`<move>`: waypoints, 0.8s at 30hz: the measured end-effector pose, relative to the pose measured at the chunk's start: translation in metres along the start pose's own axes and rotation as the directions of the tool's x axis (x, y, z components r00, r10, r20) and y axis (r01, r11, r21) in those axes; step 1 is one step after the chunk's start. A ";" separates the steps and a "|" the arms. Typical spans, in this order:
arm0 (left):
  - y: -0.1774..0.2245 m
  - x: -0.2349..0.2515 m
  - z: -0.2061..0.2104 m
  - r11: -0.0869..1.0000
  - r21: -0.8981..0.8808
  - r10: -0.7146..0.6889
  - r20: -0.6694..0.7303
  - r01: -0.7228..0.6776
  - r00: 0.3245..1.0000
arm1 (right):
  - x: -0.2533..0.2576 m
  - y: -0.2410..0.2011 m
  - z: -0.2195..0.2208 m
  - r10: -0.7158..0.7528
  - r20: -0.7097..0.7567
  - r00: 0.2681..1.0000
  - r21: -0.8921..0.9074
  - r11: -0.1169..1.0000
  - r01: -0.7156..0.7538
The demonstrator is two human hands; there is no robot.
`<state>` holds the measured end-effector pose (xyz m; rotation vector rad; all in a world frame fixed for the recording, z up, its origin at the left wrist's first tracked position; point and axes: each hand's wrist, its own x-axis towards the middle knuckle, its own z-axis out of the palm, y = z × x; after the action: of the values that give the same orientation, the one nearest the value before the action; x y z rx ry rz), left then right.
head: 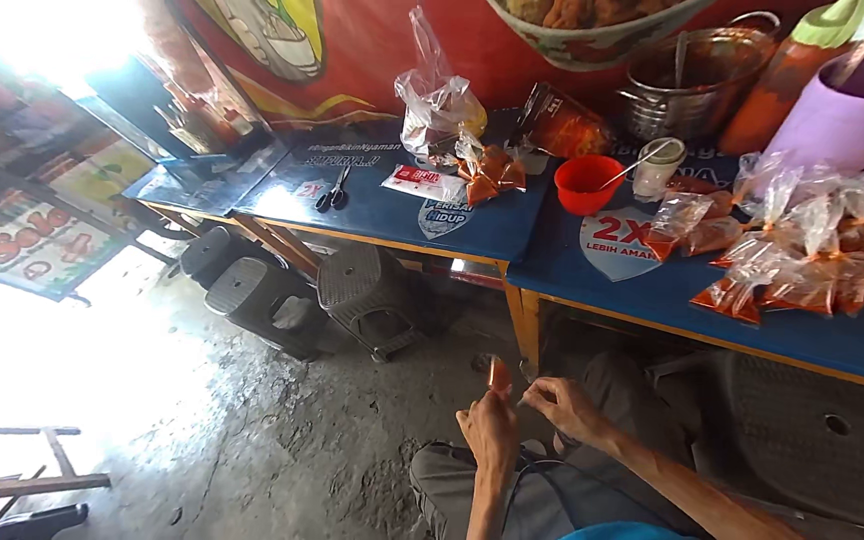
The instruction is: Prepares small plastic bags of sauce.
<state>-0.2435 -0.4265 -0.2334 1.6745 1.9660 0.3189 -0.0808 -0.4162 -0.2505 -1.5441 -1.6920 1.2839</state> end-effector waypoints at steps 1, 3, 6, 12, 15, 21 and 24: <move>0.007 -0.004 -0.002 0.992 0.118 0.040 -0.005 -0.039 0.999 | -0.001 -0.007 0.003 -0.102 -0.066 0.993 -0.111 0.989 0.094; 0.016 -0.008 -0.004 0.956 0.276 0.103 0.000 -0.099 0.995 | -0.001 -0.008 0.014 -0.417 -0.173 0.892 -0.316 0.882 0.351; 0.023 -0.008 -0.010 0.921 0.353 0.182 -0.011 -0.166 0.983 | 0.012 -0.004 0.016 -0.659 -0.159 0.735 -0.405 0.722 0.561; 0.005 -0.004 0.012 0.885 0.192 0.466 -0.392 -0.425 0.794 | 0.020 -0.012 -0.003 -0.104 -0.058 0.993 0.103 0.989 0.110; 0.001 -0.003 0.018 0.853 0.092 0.501 -0.416 -0.513 0.759 | 0.020 -0.009 0.000 0.051 -0.087 0.995 0.273 0.962 -0.025; -0.004 0.003 0.028 0.815 -0.074 0.494 -0.429 -0.575 0.756 | 0.016 -0.012 -0.001 0.132 -0.144 0.981 0.136 0.984 -0.113; -0.003 0.001 0.032 0.838 -0.166 0.430 -0.387 -0.520 0.816 | 0.007 -0.011 0.002 -0.012 -0.188 0.982 -0.039 0.999 0.005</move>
<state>-0.2291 -0.4311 -0.2620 2.0141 1.5830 1.0745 -0.0891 -0.4088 -0.2433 -1.6238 -1.6093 1.0695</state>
